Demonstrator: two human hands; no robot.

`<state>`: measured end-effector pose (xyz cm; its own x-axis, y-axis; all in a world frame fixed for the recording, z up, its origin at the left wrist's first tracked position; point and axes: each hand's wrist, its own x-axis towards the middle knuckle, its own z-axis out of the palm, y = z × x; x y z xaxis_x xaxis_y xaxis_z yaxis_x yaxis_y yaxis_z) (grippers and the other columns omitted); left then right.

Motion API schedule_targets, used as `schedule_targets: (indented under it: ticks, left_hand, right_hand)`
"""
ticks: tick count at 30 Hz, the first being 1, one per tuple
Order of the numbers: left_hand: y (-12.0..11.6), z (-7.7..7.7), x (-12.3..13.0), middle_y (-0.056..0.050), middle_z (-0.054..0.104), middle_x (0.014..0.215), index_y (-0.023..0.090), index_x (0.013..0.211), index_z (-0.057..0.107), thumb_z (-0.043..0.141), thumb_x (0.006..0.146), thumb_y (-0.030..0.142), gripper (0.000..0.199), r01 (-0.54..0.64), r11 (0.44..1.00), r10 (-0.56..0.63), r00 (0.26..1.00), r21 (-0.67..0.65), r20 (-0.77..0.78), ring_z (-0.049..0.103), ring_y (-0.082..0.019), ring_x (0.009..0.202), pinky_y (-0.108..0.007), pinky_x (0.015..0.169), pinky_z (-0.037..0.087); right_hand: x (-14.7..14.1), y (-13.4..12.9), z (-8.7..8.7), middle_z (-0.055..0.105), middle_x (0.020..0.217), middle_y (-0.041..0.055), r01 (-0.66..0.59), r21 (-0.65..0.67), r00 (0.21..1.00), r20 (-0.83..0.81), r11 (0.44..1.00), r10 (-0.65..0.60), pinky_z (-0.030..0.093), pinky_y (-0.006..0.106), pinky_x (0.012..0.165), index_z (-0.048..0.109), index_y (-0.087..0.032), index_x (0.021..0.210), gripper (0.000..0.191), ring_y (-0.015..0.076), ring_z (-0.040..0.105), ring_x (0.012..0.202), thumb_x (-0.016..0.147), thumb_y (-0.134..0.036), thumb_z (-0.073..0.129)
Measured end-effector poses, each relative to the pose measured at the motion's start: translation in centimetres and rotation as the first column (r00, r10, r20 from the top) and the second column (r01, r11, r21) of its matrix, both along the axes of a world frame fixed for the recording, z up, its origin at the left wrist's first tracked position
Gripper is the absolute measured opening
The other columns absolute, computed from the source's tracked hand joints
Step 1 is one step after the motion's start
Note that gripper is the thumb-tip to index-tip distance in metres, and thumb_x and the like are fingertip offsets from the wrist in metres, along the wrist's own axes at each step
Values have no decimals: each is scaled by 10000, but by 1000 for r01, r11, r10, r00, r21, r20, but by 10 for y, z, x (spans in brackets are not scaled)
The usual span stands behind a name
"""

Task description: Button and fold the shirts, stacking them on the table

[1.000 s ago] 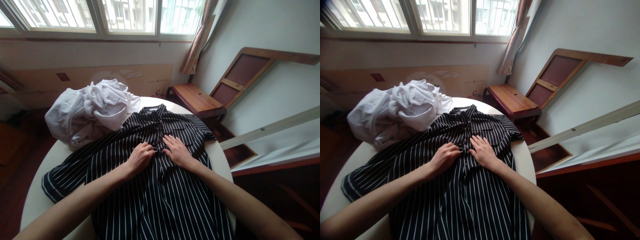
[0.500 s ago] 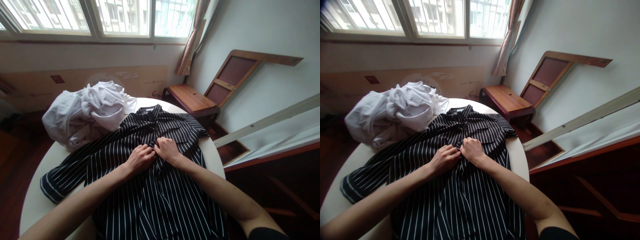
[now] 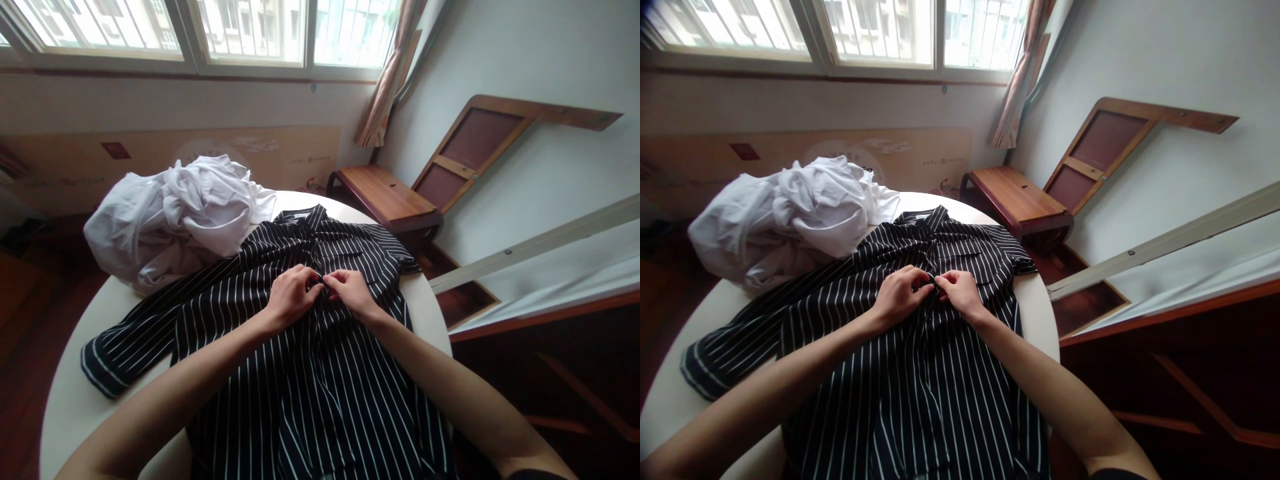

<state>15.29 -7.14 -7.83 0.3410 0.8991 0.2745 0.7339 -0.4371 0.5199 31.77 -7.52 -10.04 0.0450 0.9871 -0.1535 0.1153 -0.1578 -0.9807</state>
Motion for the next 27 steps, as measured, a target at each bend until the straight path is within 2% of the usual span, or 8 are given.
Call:
schedule_targets:
  ticks: [8,10,12,16,19,22,25,27]
  left_hand:
    - [6,-8,12,-48,707,871,210,867,736,592,827,305,176,-29,994,32,999,-109,27,636,-188,798,-301,742,460]
    - [7,-10,12,-50,718,868,208,866,740,591,822,285,173,-47,988,55,997,-147,47,642,-187,793,-291,729,459]
    - [8,-11,11,-49,722,838,206,849,741,587,821,282,174,-59,983,70,996,-176,58,645,-184,774,-283,712,457]
    - [9,-14,11,-46,721,797,211,815,741,585,825,309,184,-58,987,63,998,-152,29,645,-185,742,-285,689,445]
    - [8,-16,11,-48,718,794,204,791,734,579,828,302,187,-63,993,64,998,-103,10,640,-188,745,-289,686,440]
    - [5,-19,13,-51,712,796,194,772,725,566,835,285,194,-68,997,69,998,-44,10,631,-191,766,-300,713,446]
    - [4,-22,13,-50,708,791,188,764,721,570,832,270,184,-67,998,67,997,-13,28,626,-191,772,-307,728,453]
    - [5,-24,12,-44,710,796,187,770,721,580,829,268,173,-74,997,75,994,-25,78,628,-186,771,-305,733,458]
  right_hand:
    - [-2,0,-5,636,670,12,-41,12,994,-103,999,42,506,213,507,641,-124,754,199,87,567,540,759,-323,642]
    - [-2,-1,-3,653,704,21,-57,40,998,-10,998,58,523,250,554,647,-131,791,159,114,596,586,776,-285,614]
    - [-1,-3,3,678,748,36,-69,120,978,204,990,43,528,290,634,664,-142,822,127,147,626,655,782,-244,601]
    - [-3,-8,13,708,819,59,-189,284,737,673,940,-55,471,320,774,684,-172,806,145,189,644,777,834,-200,544]
    - [-6,-10,12,700,863,86,-292,287,554,828,912,-84,443,305,745,666,-161,821,211,199,637,794,887,-186,468]
    - [-9,-10,9,681,856,106,-341,264,450,889,902,-90,426,300,701,639,-143,847,234,206,625,774,912,-186,419]
    - [-10,-8,10,663,822,88,-302,255,500,863,919,-75,424,294,695,610,-151,825,182,193,610,756,888,-169,440]
    - [-8,-5,11,644,777,56,-230,239,635,771,943,-40,434,277,669,587,-164,792,144,165,598,704,862,-159,461]
